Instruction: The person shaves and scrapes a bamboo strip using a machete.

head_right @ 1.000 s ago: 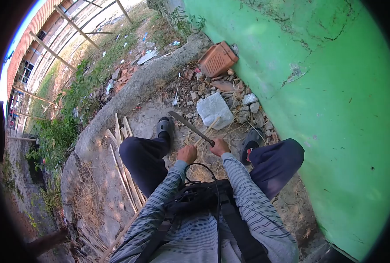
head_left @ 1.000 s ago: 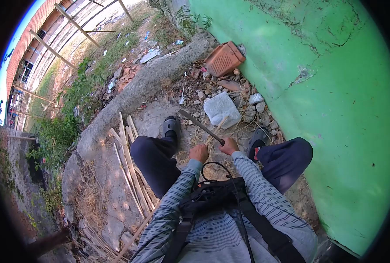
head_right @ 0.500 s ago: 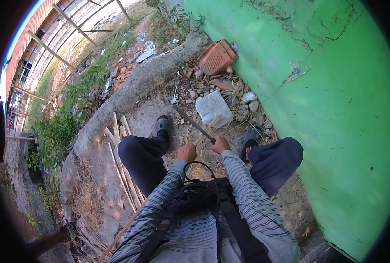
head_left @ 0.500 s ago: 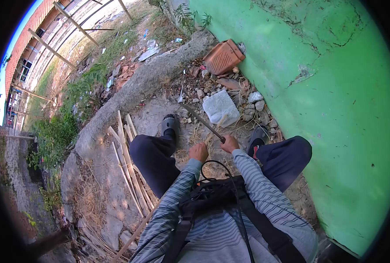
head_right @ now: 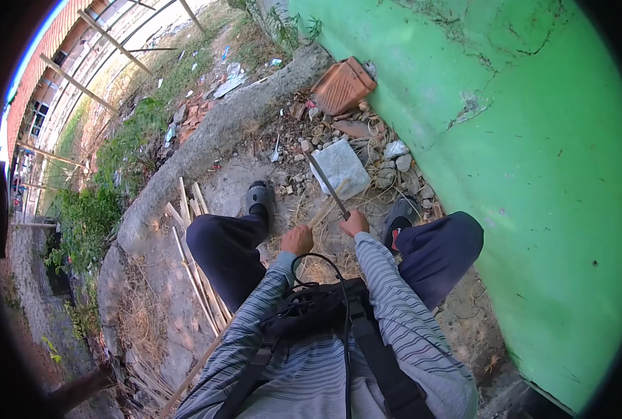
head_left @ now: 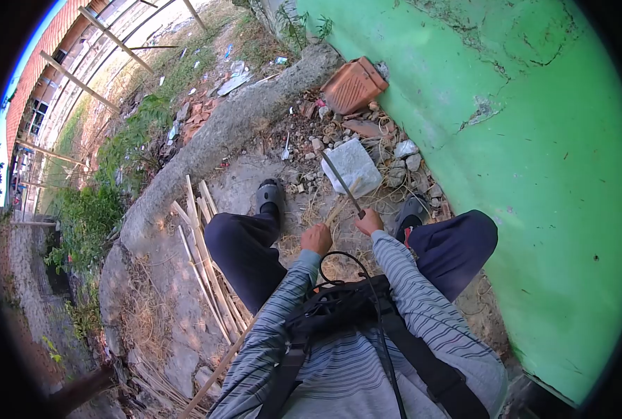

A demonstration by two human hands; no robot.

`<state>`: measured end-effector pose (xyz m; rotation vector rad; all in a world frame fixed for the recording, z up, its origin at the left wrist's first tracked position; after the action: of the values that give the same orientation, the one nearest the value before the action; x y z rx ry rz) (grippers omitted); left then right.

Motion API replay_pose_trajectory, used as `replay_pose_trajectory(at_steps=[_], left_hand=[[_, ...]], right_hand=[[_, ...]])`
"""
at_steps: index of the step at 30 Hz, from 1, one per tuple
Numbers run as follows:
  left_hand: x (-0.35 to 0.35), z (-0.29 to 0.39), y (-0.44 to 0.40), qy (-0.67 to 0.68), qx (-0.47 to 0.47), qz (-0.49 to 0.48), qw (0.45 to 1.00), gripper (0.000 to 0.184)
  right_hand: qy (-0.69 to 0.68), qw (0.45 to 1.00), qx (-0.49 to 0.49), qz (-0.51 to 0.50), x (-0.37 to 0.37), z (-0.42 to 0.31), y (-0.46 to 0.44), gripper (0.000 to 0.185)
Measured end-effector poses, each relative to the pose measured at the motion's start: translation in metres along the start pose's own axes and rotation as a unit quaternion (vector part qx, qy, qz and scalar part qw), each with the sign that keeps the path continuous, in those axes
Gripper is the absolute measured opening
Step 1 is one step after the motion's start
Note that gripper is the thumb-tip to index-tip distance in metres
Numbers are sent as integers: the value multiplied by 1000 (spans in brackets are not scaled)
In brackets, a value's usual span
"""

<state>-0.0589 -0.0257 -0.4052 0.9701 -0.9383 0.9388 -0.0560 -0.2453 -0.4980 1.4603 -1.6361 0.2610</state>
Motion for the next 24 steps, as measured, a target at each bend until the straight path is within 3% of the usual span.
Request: replay_pose_trajectory(at_steps=[8,11,24], left_hand=[[28,10,-1,-11,43,-49,998,45],[31,9,-4,-4,83,-58,995,48],[18,-6,-9,33,109,-58,992,50]], right_hand=[[-45,998,52,-8,-3,-17,32,35],[-37,988,150,-20,6,-41,45,32],[-17,994,109,-27,-9,-52,40,31]])
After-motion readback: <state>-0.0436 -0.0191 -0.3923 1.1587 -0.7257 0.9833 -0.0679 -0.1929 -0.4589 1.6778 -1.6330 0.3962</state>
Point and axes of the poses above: each hand's wrist, its own y-axis away from the middle knuckle, its own x-axis out of the back of the hand, z = x × y, the point moved 5 cm from there along -y, towards the middle knuckle, and after that the axes turned 3 degrees about x, right-handed, at the moved point
